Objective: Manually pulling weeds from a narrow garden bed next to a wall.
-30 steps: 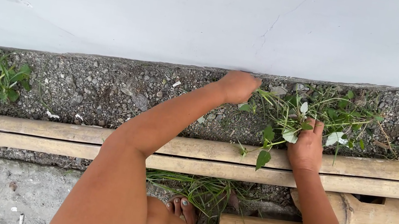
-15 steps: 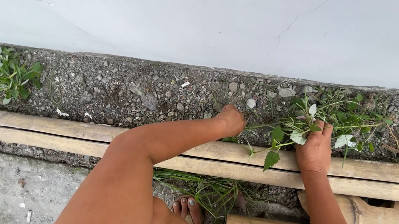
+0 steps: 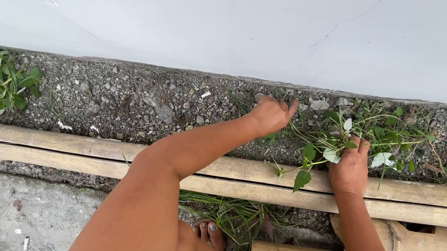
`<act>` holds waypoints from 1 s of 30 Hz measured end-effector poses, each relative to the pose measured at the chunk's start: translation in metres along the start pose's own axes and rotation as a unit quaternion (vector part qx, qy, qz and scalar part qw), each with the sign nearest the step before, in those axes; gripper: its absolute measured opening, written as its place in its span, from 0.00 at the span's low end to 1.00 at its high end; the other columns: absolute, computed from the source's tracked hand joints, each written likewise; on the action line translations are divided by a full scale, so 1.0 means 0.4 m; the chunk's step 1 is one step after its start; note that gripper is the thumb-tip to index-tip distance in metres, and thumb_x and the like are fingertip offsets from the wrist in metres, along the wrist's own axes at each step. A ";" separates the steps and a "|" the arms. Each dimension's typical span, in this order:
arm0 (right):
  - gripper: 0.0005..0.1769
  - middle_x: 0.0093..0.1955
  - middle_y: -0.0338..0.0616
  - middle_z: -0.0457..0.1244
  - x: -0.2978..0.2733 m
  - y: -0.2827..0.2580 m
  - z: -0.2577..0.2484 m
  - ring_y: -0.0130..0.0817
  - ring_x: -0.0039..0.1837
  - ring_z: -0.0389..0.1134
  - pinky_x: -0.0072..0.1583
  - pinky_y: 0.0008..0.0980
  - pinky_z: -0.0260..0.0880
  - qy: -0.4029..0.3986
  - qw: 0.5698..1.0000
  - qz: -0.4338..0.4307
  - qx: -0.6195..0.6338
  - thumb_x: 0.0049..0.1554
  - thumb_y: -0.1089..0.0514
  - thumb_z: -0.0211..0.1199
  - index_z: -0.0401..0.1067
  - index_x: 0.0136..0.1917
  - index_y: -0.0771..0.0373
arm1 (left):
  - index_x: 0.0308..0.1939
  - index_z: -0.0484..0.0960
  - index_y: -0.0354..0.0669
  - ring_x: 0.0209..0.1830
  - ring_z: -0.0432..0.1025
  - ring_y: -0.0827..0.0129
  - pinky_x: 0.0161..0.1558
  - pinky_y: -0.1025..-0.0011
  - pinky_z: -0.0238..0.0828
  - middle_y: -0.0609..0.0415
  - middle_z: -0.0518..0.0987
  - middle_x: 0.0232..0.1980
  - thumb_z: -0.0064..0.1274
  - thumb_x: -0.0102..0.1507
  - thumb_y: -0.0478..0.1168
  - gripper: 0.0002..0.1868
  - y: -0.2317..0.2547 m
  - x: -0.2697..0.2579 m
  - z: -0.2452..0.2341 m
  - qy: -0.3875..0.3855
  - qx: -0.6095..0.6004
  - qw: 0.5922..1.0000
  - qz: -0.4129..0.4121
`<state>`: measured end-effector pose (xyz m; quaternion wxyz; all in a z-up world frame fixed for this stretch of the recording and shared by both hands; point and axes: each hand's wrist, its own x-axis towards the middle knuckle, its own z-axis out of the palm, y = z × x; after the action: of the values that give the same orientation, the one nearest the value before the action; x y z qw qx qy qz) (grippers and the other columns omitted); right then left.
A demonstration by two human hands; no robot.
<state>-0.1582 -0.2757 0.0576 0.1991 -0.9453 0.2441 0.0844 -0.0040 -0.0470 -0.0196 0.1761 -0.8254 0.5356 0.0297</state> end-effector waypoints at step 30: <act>0.39 0.71 0.54 0.51 0.010 0.008 0.006 0.73 0.68 0.64 0.60 0.74 0.76 -0.015 1.000 0.020 0.010 0.51 0.67 0.70 0.58 0.73 0.64 | 0.82 0.71 0.28 0.47 0.89 0.47 0.46 0.41 0.92 0.32 0.88 0.60 0.47 0.82 0.40 0.26 -0.047 0.146 -0.013 0.036 -0.509 0.856 -0.084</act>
<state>-0.1566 -0.2790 0.0533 0.2110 -0.9368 0.2603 0.1003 0.0369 -0.0927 -0.0235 -0.2861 -0.8422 0.3805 0.2532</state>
